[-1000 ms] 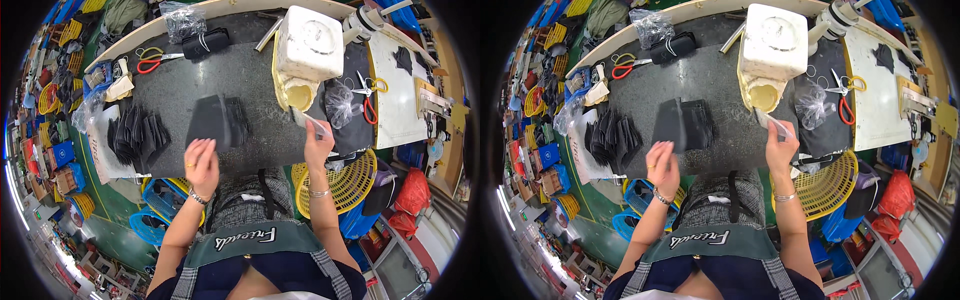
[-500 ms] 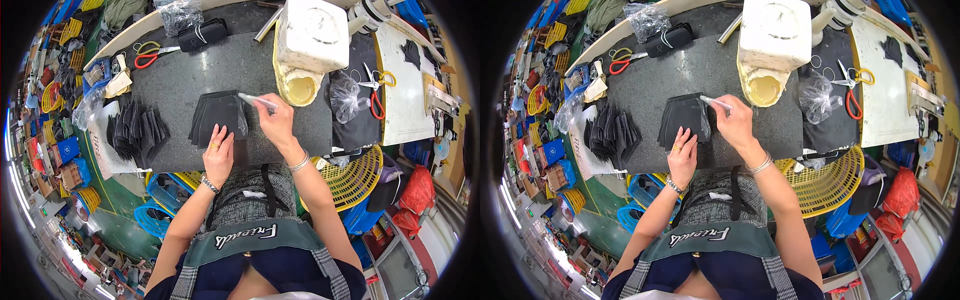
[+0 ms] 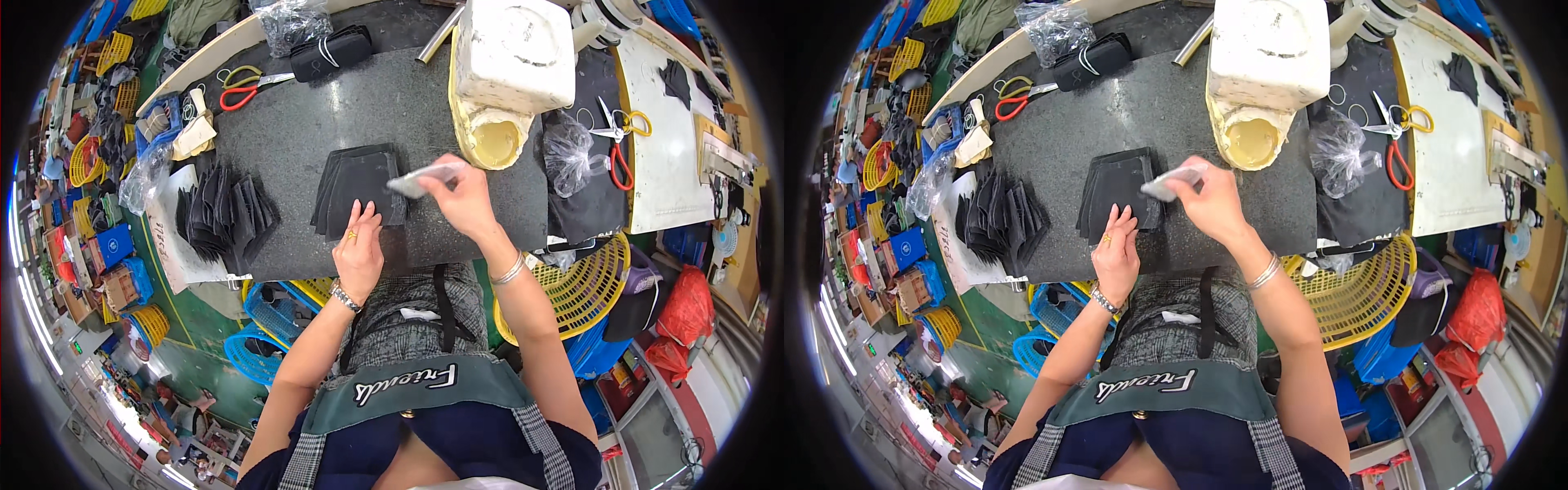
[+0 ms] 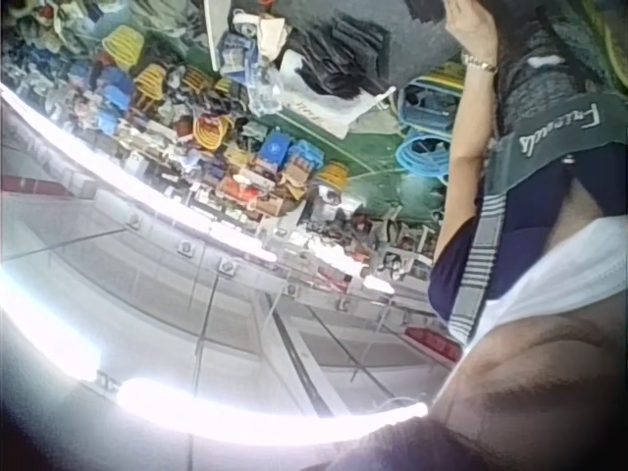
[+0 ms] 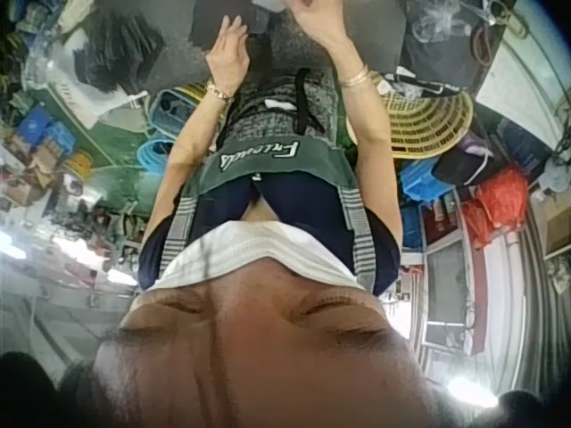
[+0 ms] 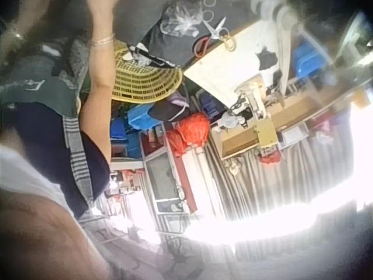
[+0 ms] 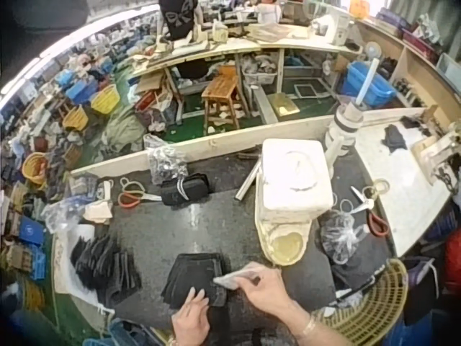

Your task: The person applies adhesive to leather pieces with an applicator, sorts material components in plastic baskets, wipes down the work surface, and presses lining strips onto scalloped leather cutouts by hand.

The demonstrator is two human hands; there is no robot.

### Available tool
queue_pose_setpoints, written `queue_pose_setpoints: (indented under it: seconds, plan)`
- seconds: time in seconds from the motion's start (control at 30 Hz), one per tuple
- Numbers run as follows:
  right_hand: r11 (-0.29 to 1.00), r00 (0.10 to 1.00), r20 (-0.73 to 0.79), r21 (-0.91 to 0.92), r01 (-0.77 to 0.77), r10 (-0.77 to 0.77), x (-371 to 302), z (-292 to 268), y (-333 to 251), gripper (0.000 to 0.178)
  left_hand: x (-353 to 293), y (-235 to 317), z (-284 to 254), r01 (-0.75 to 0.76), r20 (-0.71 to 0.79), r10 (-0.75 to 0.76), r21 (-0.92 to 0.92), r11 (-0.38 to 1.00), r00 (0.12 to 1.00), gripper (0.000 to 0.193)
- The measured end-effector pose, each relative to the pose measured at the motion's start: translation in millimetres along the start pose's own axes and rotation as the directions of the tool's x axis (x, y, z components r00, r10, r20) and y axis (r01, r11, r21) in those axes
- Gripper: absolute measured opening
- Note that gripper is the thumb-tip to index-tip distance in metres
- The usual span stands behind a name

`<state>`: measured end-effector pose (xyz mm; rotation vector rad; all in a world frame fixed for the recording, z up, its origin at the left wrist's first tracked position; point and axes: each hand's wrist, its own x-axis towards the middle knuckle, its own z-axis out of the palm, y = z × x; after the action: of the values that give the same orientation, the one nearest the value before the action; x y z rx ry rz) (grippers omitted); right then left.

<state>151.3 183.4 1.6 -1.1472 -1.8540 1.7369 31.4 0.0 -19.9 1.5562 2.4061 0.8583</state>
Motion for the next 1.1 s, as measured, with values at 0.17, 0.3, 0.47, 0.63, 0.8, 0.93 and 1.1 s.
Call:
queue_pose_setpoints:
  seconds: [0.17, 0.3, 0.47, 0.63, 0.8, 0.93, 1.1]
  plan:
    - [0.864, 0.966, 0.252, 0.474, -0.17, 0.051, -31.8, -23.4, 2.8, 0.008, -0.5, -17.6, -5.6, 0.476, -0.04, -0.61, -0.586, 0.655, 0.791, 0.005]
    - [0.96, 0.96, -0.277, 0.258, 0.109, -0.034, -26.8, 34.9, -19.4, 0.004, 1.3, -35.3, -9.2, 0.488, 0.157, -0.668, -0.803, 0.343, 0.728, 0.008]
    - [0.663, 0.656, -0.138, -0.295, 0.688, -0.742, -5.5, 78.0, -22.4, 0.015, -0.4, -37.1, -12.3, 0.467, 0.173, -0.636, -0.821, 0.329, 0.752, 0.007]
    - [0.806, 0.733, -0.337, -0.292, 0.515, -0.591, -0.9, 53.1, -16.1, 0.008, 0.2, -34.2, -13.4, 0.51, 0.151, -0.663, -0.767, 0.389, 0.733, 0.008]
    - [0.762, 0.732, -0.21, -0.183, 0.621, -0.648, -4.6, 79.5, -8.3, 0.009, -2.3, -36.8, -8.9, 0.43, 0.1, -0.622, -0.805, 0.408, 0.777, 0.01]
    - [0.85, 0.767, -0.367, -0.261, 0.459, -0.527, 14.9, 44.1, 12.5, 0.011, -4.1, -26.1, -6.5, 0.456, -0.035, -0.591, -0.601, 0.656, 0.806, 0.013]
    - [0.84, 0.82, -0.203, -0.234, 0.49, -0.535, -69.2, 42.4, 45.0, 0.015, -13.0, -9.0, 0.1, 0.276, -0.075, -0.311, -0.296, 0.914, 0.948, 0.009]
